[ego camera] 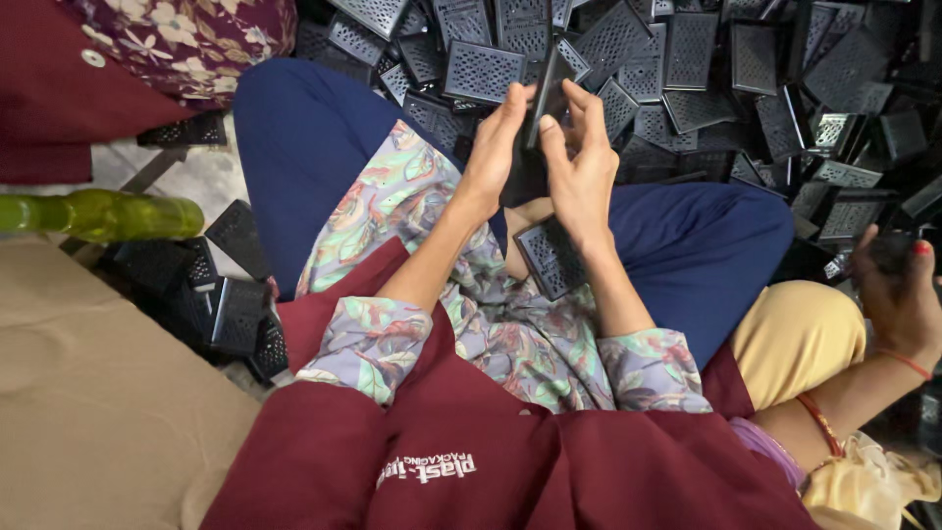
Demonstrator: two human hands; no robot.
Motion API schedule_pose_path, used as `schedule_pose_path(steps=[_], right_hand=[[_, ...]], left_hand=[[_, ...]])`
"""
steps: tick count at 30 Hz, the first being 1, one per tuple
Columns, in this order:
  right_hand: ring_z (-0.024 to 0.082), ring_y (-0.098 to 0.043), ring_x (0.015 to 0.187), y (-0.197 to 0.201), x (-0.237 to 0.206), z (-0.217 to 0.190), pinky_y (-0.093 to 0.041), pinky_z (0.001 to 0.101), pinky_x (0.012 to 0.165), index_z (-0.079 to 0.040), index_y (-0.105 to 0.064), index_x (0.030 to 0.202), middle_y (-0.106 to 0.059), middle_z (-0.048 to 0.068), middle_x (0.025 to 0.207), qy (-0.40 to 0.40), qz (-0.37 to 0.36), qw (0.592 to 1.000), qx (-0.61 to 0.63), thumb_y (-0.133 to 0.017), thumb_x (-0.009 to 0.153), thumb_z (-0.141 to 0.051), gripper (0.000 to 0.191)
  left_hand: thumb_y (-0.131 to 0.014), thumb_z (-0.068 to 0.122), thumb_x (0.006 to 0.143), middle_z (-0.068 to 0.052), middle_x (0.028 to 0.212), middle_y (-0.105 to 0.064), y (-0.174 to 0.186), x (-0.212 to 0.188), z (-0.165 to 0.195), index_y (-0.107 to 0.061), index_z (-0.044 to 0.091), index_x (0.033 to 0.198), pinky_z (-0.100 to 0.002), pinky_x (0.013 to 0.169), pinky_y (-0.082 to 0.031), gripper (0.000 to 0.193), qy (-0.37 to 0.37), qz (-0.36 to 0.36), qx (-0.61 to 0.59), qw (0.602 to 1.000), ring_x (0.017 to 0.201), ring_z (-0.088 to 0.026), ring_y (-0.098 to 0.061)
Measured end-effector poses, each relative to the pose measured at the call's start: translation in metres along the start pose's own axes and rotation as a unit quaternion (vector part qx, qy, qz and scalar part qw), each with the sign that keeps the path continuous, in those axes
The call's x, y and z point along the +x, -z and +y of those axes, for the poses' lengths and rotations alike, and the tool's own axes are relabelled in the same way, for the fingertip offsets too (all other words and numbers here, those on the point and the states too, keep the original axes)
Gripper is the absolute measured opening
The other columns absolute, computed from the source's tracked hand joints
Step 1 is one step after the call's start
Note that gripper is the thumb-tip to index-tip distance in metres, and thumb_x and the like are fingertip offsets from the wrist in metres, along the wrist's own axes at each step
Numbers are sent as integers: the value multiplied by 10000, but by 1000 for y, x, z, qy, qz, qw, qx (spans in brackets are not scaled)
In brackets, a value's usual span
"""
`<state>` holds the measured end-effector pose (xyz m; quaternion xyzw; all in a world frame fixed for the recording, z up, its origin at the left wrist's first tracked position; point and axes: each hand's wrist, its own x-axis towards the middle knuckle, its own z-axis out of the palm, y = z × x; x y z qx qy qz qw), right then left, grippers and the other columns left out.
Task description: The person sits on the floor among a large pile of black plastic grater components and repeatedly fits a flat insert into a perforated plastic box body by hand, pressing the pieces together and placing the assembled unit back onto the pile, one at a time.
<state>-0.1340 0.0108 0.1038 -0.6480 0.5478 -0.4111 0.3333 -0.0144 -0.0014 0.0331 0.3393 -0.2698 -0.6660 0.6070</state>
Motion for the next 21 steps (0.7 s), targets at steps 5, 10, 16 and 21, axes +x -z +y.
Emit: schedule_pose_path(steps=[5,10,16,21], right_hand=[[69,-643,860,7,5,1,-538,261,749,-41,-666,1234,-742,52,985,-46,8,998,34,-615,1132,-261,248],[251,-643,1107,1,-17,-7,-506,368,972,-60,-593,1391,-671,163,1205,47,-33,997,-48,-470,1142,-244,333],[402,-570,1333,-21,-32,-12,-432,443,1136,-52,-459,1523,-585,233,1452,107,-75,985,-113,-445,1134,-237,431],[409,-612,1280,-20,-29,-17,-479,450,1071,-78,-418,1568,-603,244,1425,69,-108,984,-126,-467,1112,-265,495]], left_hand=[[-453,500,1107,-85,1247,-689,-5,-2,2,-693,18,1308,-286,1039,-491,575,-81,-35,111,990,1164,-152,-632],[-420,530,1097,-80,1110,-626,6,7,8,-718,23,1286,-304,882,-505,618,-56,93,-1,994,974,-168,-607],[-396,546,1089,-74,1147,-653,11,7,11,-710,53,1302,-265,890,-474,622,-119,154,81,977,1001,-138,-569],[-411,516,1094,-77,1148,-663,9,8,11,-713,45,1296,-281,903,-473,595,-137,157,85,974,1048,-144,-561]])
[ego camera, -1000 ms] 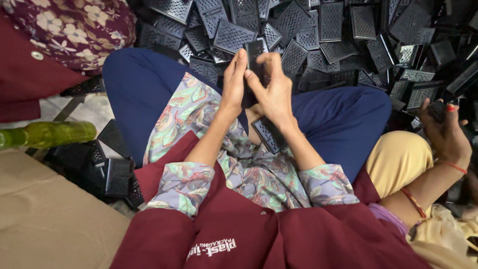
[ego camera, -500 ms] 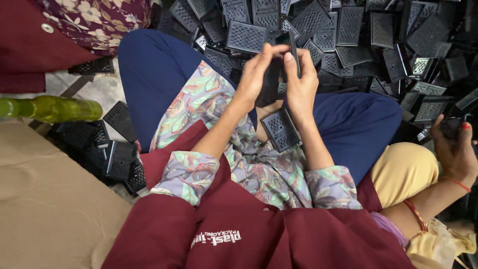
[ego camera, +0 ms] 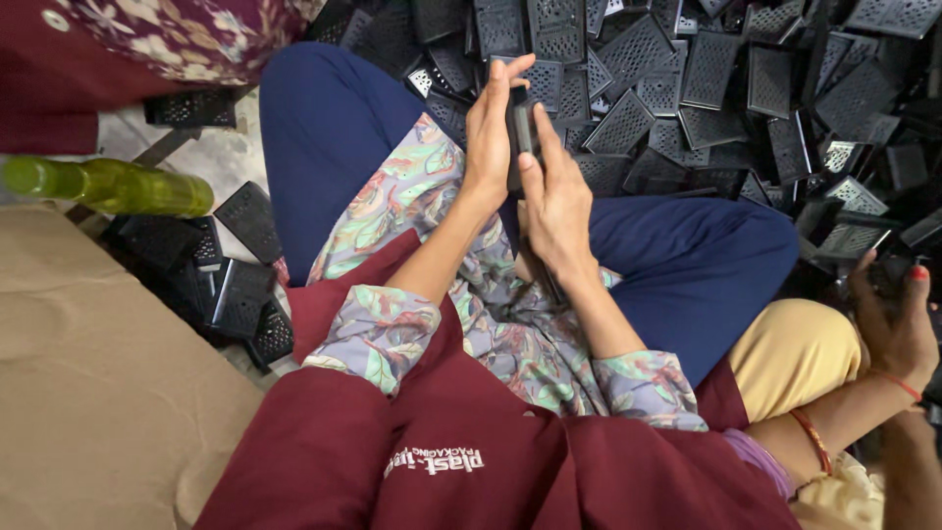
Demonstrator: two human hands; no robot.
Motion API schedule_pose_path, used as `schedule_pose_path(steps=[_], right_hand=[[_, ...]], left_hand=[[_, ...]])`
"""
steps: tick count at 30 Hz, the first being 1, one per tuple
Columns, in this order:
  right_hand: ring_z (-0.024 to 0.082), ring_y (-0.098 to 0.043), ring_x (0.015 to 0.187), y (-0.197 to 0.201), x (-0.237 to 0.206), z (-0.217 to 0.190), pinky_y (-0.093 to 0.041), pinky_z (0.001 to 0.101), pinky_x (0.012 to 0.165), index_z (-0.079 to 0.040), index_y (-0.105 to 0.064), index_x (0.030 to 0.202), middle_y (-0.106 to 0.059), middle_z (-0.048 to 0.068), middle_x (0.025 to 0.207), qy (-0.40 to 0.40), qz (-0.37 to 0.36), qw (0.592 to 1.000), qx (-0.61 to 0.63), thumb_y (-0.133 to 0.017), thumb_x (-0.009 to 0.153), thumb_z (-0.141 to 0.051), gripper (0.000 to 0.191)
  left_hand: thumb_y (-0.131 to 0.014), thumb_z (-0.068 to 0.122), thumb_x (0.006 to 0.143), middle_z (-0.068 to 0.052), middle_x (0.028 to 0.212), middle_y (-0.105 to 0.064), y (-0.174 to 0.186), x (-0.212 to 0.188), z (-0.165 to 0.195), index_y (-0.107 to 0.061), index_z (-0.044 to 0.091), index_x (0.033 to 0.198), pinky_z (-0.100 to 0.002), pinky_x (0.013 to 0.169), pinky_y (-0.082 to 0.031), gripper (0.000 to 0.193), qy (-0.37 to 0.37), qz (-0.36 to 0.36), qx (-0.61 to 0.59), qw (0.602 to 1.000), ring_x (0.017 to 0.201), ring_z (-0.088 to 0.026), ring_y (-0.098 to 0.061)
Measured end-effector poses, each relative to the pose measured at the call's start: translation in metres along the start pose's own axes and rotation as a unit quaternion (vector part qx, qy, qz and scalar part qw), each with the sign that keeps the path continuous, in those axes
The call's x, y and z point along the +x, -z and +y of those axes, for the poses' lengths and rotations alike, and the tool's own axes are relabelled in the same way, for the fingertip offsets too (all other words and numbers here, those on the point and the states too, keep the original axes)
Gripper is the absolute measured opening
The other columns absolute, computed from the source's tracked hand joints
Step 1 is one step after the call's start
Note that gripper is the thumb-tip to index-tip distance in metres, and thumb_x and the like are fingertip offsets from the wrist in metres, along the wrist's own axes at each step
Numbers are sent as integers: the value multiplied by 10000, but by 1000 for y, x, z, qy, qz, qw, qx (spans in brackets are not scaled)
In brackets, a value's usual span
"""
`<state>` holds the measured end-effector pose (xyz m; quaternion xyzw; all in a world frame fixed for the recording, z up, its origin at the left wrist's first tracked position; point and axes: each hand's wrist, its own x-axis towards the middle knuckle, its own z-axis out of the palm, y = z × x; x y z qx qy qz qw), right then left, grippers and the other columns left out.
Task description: The person sits on the floor among a large pile of black plastic grater components and repeatedly fits a flat insert into a perforated plastic box body by hand, pressing the pieces together and placing the assembled unit back onto the pile, one at a time.
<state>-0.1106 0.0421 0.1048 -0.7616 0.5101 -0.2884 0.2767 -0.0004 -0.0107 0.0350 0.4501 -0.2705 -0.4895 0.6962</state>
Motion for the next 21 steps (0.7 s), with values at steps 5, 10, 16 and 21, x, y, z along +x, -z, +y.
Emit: schedule_pose_path(steps=[5,10,16,21], right_hand=[[404,-645,1250,5,1,-4,-501,435,1054,-107,-448,1567,-635,237,1391,-8,6,1000,12,-443,1118,-251,471],[383,-668,1275,5,-3,-3,-520,419,1066,-95,-464,1578,-641,233,1424,37,31,999,23,-442,1154,-260,455],[187,-728,814,24,12,18,-609,328,677,13,-521,1470,-726,133,1134,-188,10,892,410,-387,1131,-383,538],[162,-711,839,37,9,31,-621,322,675,5,-514,1502,-715,72,1095,-149,17,895,420,-382,1137,-415,572]], left_hand=[[-416,502,1110,-87,1196,-698,-2,1,4,-724,21,1243,-293,991,-476,586,-46,-16,15,999,1111,-164,-589],[-393,526,1113,-89,1208,-709,3,3,7,-728,20,1245,-303,1015,-482,621,-66,-18,45,997,1123,-173,-612],[-370,636,1054,-93,1073,-679,14,13,9,-621,44,1373,-341,777,-584,718,141,-103,-301,938,870,-180,-663],[-355,675,1024,-94,1115,-678,13,12,13,-575,36,1412,-357,788,-604,779,166,-142,-323,921,893,-167,-677]])
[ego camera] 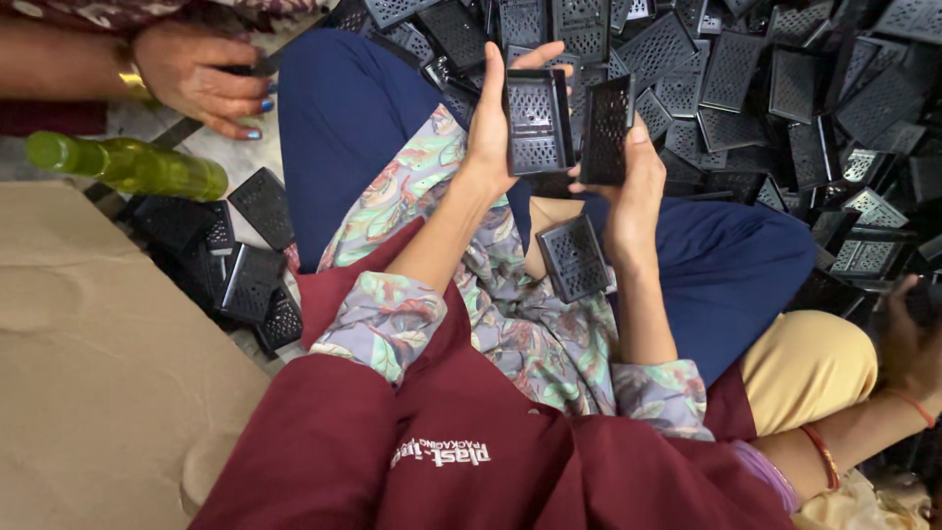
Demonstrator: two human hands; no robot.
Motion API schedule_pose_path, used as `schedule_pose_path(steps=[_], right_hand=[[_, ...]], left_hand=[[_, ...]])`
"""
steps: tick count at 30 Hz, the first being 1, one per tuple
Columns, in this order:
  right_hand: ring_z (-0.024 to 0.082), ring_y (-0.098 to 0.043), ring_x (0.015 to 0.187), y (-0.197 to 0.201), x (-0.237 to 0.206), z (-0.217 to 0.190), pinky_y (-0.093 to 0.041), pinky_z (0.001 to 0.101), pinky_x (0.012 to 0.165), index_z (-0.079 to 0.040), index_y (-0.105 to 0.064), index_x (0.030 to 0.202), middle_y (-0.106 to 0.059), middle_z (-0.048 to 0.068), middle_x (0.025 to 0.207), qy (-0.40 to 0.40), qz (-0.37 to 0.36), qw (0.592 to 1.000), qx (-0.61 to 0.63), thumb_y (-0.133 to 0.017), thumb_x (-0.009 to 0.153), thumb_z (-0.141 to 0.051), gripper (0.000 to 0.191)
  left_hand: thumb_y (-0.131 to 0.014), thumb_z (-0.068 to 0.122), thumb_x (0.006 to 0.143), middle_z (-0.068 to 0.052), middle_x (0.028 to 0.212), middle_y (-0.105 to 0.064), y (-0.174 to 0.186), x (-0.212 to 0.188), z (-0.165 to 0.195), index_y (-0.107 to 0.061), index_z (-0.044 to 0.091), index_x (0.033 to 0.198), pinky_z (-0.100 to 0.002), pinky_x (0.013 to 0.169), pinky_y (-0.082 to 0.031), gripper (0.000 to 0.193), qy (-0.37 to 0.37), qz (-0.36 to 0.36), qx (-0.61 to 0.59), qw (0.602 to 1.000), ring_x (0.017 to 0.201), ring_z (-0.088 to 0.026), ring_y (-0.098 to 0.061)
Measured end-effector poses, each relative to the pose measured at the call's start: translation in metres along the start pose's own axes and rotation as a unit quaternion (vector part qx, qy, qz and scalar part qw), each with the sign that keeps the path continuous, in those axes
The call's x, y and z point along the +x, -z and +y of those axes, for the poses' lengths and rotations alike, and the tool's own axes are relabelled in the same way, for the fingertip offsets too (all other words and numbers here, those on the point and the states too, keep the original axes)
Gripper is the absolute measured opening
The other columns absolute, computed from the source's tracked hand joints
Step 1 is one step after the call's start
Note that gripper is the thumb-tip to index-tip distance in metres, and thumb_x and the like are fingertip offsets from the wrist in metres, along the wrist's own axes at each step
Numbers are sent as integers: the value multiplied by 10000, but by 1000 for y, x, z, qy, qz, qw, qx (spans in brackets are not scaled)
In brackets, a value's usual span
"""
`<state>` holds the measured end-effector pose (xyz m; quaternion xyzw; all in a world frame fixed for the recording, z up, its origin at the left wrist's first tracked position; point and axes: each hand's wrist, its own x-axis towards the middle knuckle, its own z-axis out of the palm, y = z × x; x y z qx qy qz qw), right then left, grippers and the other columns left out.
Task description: The person sits on the floor among a large pile of black plastic grater components and repeatedly fits a flat insert into a perforated plastic box body by hand, pressing the pieces together and placing the assembled unit back onto the pile, one at a time.
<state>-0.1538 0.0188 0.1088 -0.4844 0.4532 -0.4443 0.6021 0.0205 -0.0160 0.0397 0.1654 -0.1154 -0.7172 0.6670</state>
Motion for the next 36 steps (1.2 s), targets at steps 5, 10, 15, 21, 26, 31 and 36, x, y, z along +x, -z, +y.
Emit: schedule_pose_path(steps=[5,10,15,21,26,31,36], right_hand=[[149,-706,821,10,-1,6,-634,304,688,-49,-502,1549,-700,61,1049,38,28,995,-92,-408,1131,-439,579],[161,-731,849,46,7,-4,-631,315,683,-44,-511,1540,-695,53,1105,63,71,991,-93,-446,1132,-440,572],[174,-732,844,72,13,-7,-631,323,685,-26,-569,1518,-702,68,1103,88,101,986,-100,-439,1162,-446,566],[181,-741,850,78,15,1,-630,311,674,-20,-547,1510,-701,81,1185,88,91,988,-87,-472,1143,-429,555],[170,-740,797,71,19,2,-618,300,627,-32,-544,1497,-700,71,1127,61,115,987,-99,-492,1102,-421,557],[158,-739,785,64,22,5,-614,286,628,-43,-578,1457,-699,81,1056,54,119,985,-115,-528,1072,-393,523],[131,-728,786,75,20,5,-607,269,641,-51,-607,1435,-705,64,1019,39,132,983,-125,-531,1072,-386,500]], left_hand=[[-360,675,1029,-98,1119,-693,-13,-4,11,-595,12,1398,-347,810,-598,794,-9,-11,38,999,890,-185,-677],[-471,507,1094,-79,1175,-727,-49,-59,86,-727,-1,1261,-311,911,-532,593,-96,12,295,950,1023,-157,-652],[-669,236,1088,-102,1011,-729,-49,-168,198,-771,38,1041,-334,884,-516,228,-144,146,748,632,951,-216,-679],[-760,231,961,-174,978,-744,-42,-183,210,-765,31,1041,-414,827,-540,215,-52,201,868,451,889,-330,-727],[-830,221,880,-122,1028,-753,-69,-76,106,-764,52,1026,-377,864,-584,232,-276,27,766,580,947,-274,-744],[-946,278,562,-222,1362,-547,-47,43,2,-606,146,1372,-632,1042,-326,888,-175,-77,875,445,1290,-463,-471],[-927,326,707,-147,1246,-639,-1,52,-12,-627,184,1335,-554,1102,-380,711,-24,-98,894,436,1229,-363,-581]])
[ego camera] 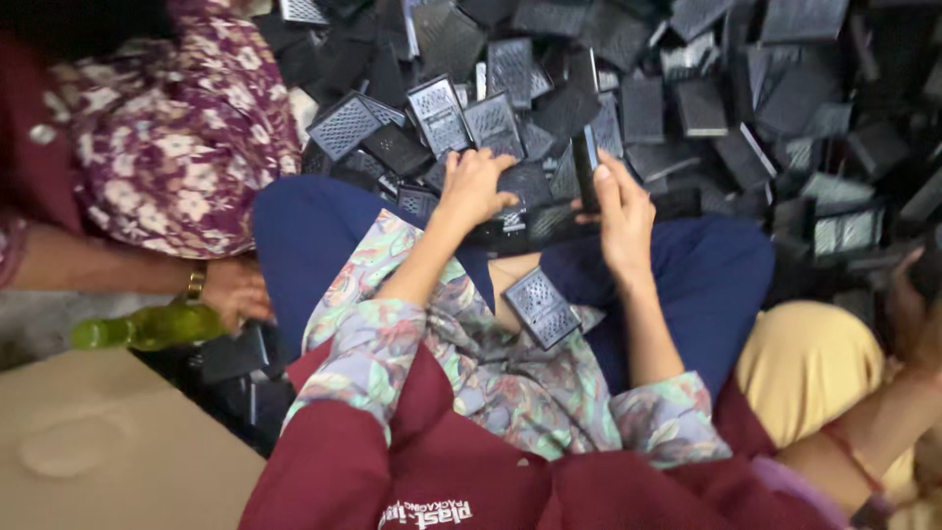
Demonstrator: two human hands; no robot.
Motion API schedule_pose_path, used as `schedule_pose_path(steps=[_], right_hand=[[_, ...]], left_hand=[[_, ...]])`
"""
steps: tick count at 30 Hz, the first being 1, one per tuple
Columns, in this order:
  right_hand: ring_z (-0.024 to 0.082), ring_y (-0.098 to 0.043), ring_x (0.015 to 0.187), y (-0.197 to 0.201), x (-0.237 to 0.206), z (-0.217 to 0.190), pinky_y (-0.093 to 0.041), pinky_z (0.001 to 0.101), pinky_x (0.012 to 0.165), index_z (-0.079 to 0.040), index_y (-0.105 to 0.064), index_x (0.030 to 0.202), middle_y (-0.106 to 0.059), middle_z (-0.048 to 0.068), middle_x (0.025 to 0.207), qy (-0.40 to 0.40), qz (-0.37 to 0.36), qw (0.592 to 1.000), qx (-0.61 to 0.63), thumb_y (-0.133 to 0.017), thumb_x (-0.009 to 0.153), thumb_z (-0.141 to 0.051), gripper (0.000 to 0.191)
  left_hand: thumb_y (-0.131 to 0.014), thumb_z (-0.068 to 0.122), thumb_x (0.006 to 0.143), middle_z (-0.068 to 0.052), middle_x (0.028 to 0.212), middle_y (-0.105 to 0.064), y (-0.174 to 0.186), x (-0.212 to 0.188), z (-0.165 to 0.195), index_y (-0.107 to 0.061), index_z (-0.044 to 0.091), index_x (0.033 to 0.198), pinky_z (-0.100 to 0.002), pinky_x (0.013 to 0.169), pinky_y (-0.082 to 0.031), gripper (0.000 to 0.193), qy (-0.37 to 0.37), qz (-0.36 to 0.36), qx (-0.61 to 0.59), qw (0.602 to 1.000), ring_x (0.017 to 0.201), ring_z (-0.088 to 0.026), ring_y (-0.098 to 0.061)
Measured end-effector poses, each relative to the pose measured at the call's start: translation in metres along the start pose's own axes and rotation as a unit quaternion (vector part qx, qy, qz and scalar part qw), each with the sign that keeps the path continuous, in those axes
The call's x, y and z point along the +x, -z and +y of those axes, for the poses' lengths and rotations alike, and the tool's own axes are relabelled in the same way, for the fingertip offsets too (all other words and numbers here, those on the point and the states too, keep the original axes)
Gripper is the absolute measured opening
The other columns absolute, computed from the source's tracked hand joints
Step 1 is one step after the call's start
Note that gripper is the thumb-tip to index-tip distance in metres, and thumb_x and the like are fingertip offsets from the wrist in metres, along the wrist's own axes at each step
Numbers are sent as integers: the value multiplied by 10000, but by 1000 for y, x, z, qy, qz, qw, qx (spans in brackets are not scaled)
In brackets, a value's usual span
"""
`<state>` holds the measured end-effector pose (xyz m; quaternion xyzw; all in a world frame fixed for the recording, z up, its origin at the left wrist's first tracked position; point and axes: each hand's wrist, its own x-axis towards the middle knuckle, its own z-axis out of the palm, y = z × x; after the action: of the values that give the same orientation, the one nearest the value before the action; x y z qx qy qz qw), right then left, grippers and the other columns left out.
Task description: The person sits on the floor among a large pile of black plastic grater components and repeatedly fits a flat insert into a perforated plastic box body by hand, pressing the pieces together and placing the assembled unit back onto the pile, one at a time.
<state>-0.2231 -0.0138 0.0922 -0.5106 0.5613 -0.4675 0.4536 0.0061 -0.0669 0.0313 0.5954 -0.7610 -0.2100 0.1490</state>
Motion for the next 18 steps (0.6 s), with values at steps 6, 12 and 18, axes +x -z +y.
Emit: schedule_pose_path(steps=[6,12,18], right_hand=[[99,-709,786,-6,0,2,-598,257,655,-78,-619,1437,-716,42,1011,3,-24,1000,-11,-540,1085,-357,456],[94,-690,819,-17,2,-10,-579,260,708,-104,-634,1419,-739,34,1021,19,-9,997,-75,-564,1070,-325,418],[127,-623,785,-34,-7,-22,-526,287,750,-97,-617,1424,-742,123,1116,127,4,962,-243,-685,1004,-257,454]], left_hand=[[-881,242,802,-220,1141,-667,1,21,-24,-631,49,1203,-505,911,-518,511,43,198,-126,971,1065,-455,-651],[-835,136,725,-231,982,-702,3,64,-35,-652,-3,1072,-509,807,-534,417,125,254,-125,951,920,-439,-679],[-759,162,839,-105,722,-714,-9,42,-18,-731,50,908,-362,663,-542,135,124,249,-342,898,673,-218,-692]])
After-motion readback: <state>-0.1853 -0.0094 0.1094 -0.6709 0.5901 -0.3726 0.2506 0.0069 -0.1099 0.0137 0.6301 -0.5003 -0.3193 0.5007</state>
